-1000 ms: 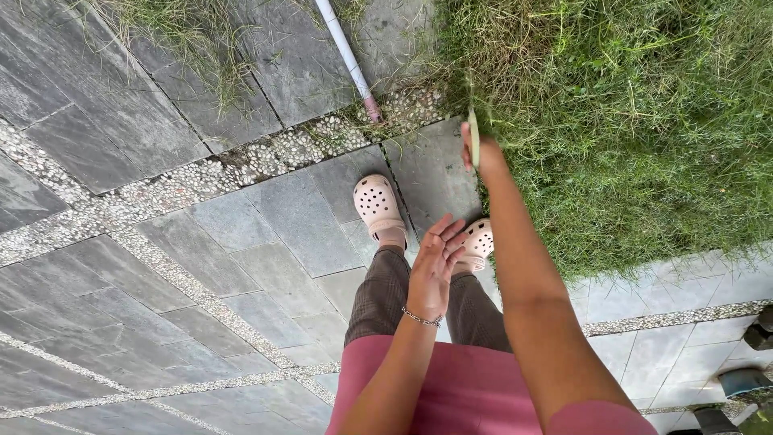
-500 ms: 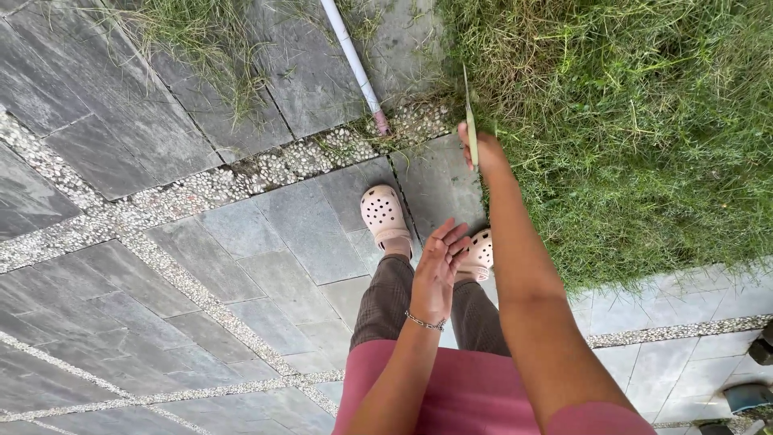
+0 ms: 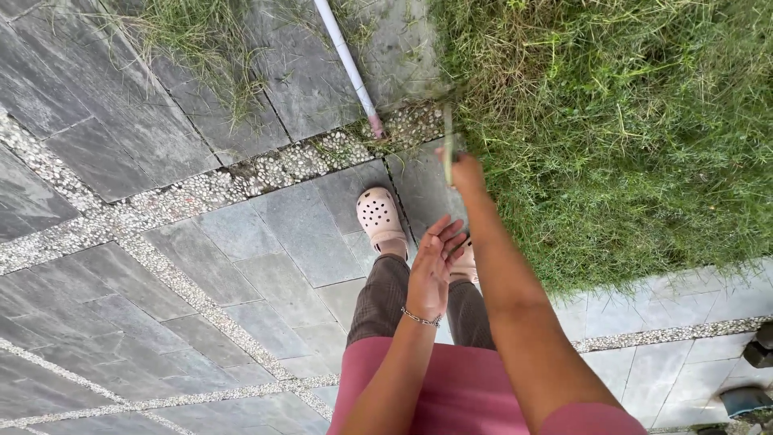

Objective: The recorder uses gardening shears to trim grass along the edge of a paved walkway and then sweeps the clippings.

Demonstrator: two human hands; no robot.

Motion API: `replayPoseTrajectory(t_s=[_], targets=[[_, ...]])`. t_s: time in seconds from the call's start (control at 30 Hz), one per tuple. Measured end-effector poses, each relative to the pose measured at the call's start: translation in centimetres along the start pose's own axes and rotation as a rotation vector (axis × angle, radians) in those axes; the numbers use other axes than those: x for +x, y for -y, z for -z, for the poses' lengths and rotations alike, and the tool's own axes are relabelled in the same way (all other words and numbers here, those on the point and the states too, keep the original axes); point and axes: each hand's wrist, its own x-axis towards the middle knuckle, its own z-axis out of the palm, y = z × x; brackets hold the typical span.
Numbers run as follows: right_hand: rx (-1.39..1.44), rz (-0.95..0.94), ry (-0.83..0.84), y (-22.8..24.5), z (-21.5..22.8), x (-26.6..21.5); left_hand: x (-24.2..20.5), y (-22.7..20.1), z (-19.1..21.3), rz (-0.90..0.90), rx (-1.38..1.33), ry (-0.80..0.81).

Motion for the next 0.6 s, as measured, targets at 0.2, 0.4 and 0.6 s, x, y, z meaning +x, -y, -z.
replayPoseTrajectory(t_s=[0.2,0.4,0.6], targets=[[-0.38,0.261,0.08,-1.3,-1.2,-2.5,-0.2,1.3,0.2,-0.026,0.007,0.005],[-0.113,-0.005,0.077,-4.1,-1.5,-2.1,-0.6,2.1,0.0,-0.003,0.076,-0.016],[-0.157,0.22,0.226,-9.2,0.6,-9.5,-1.9,3.5,2.8,-0.084,0.27,-0.068]])
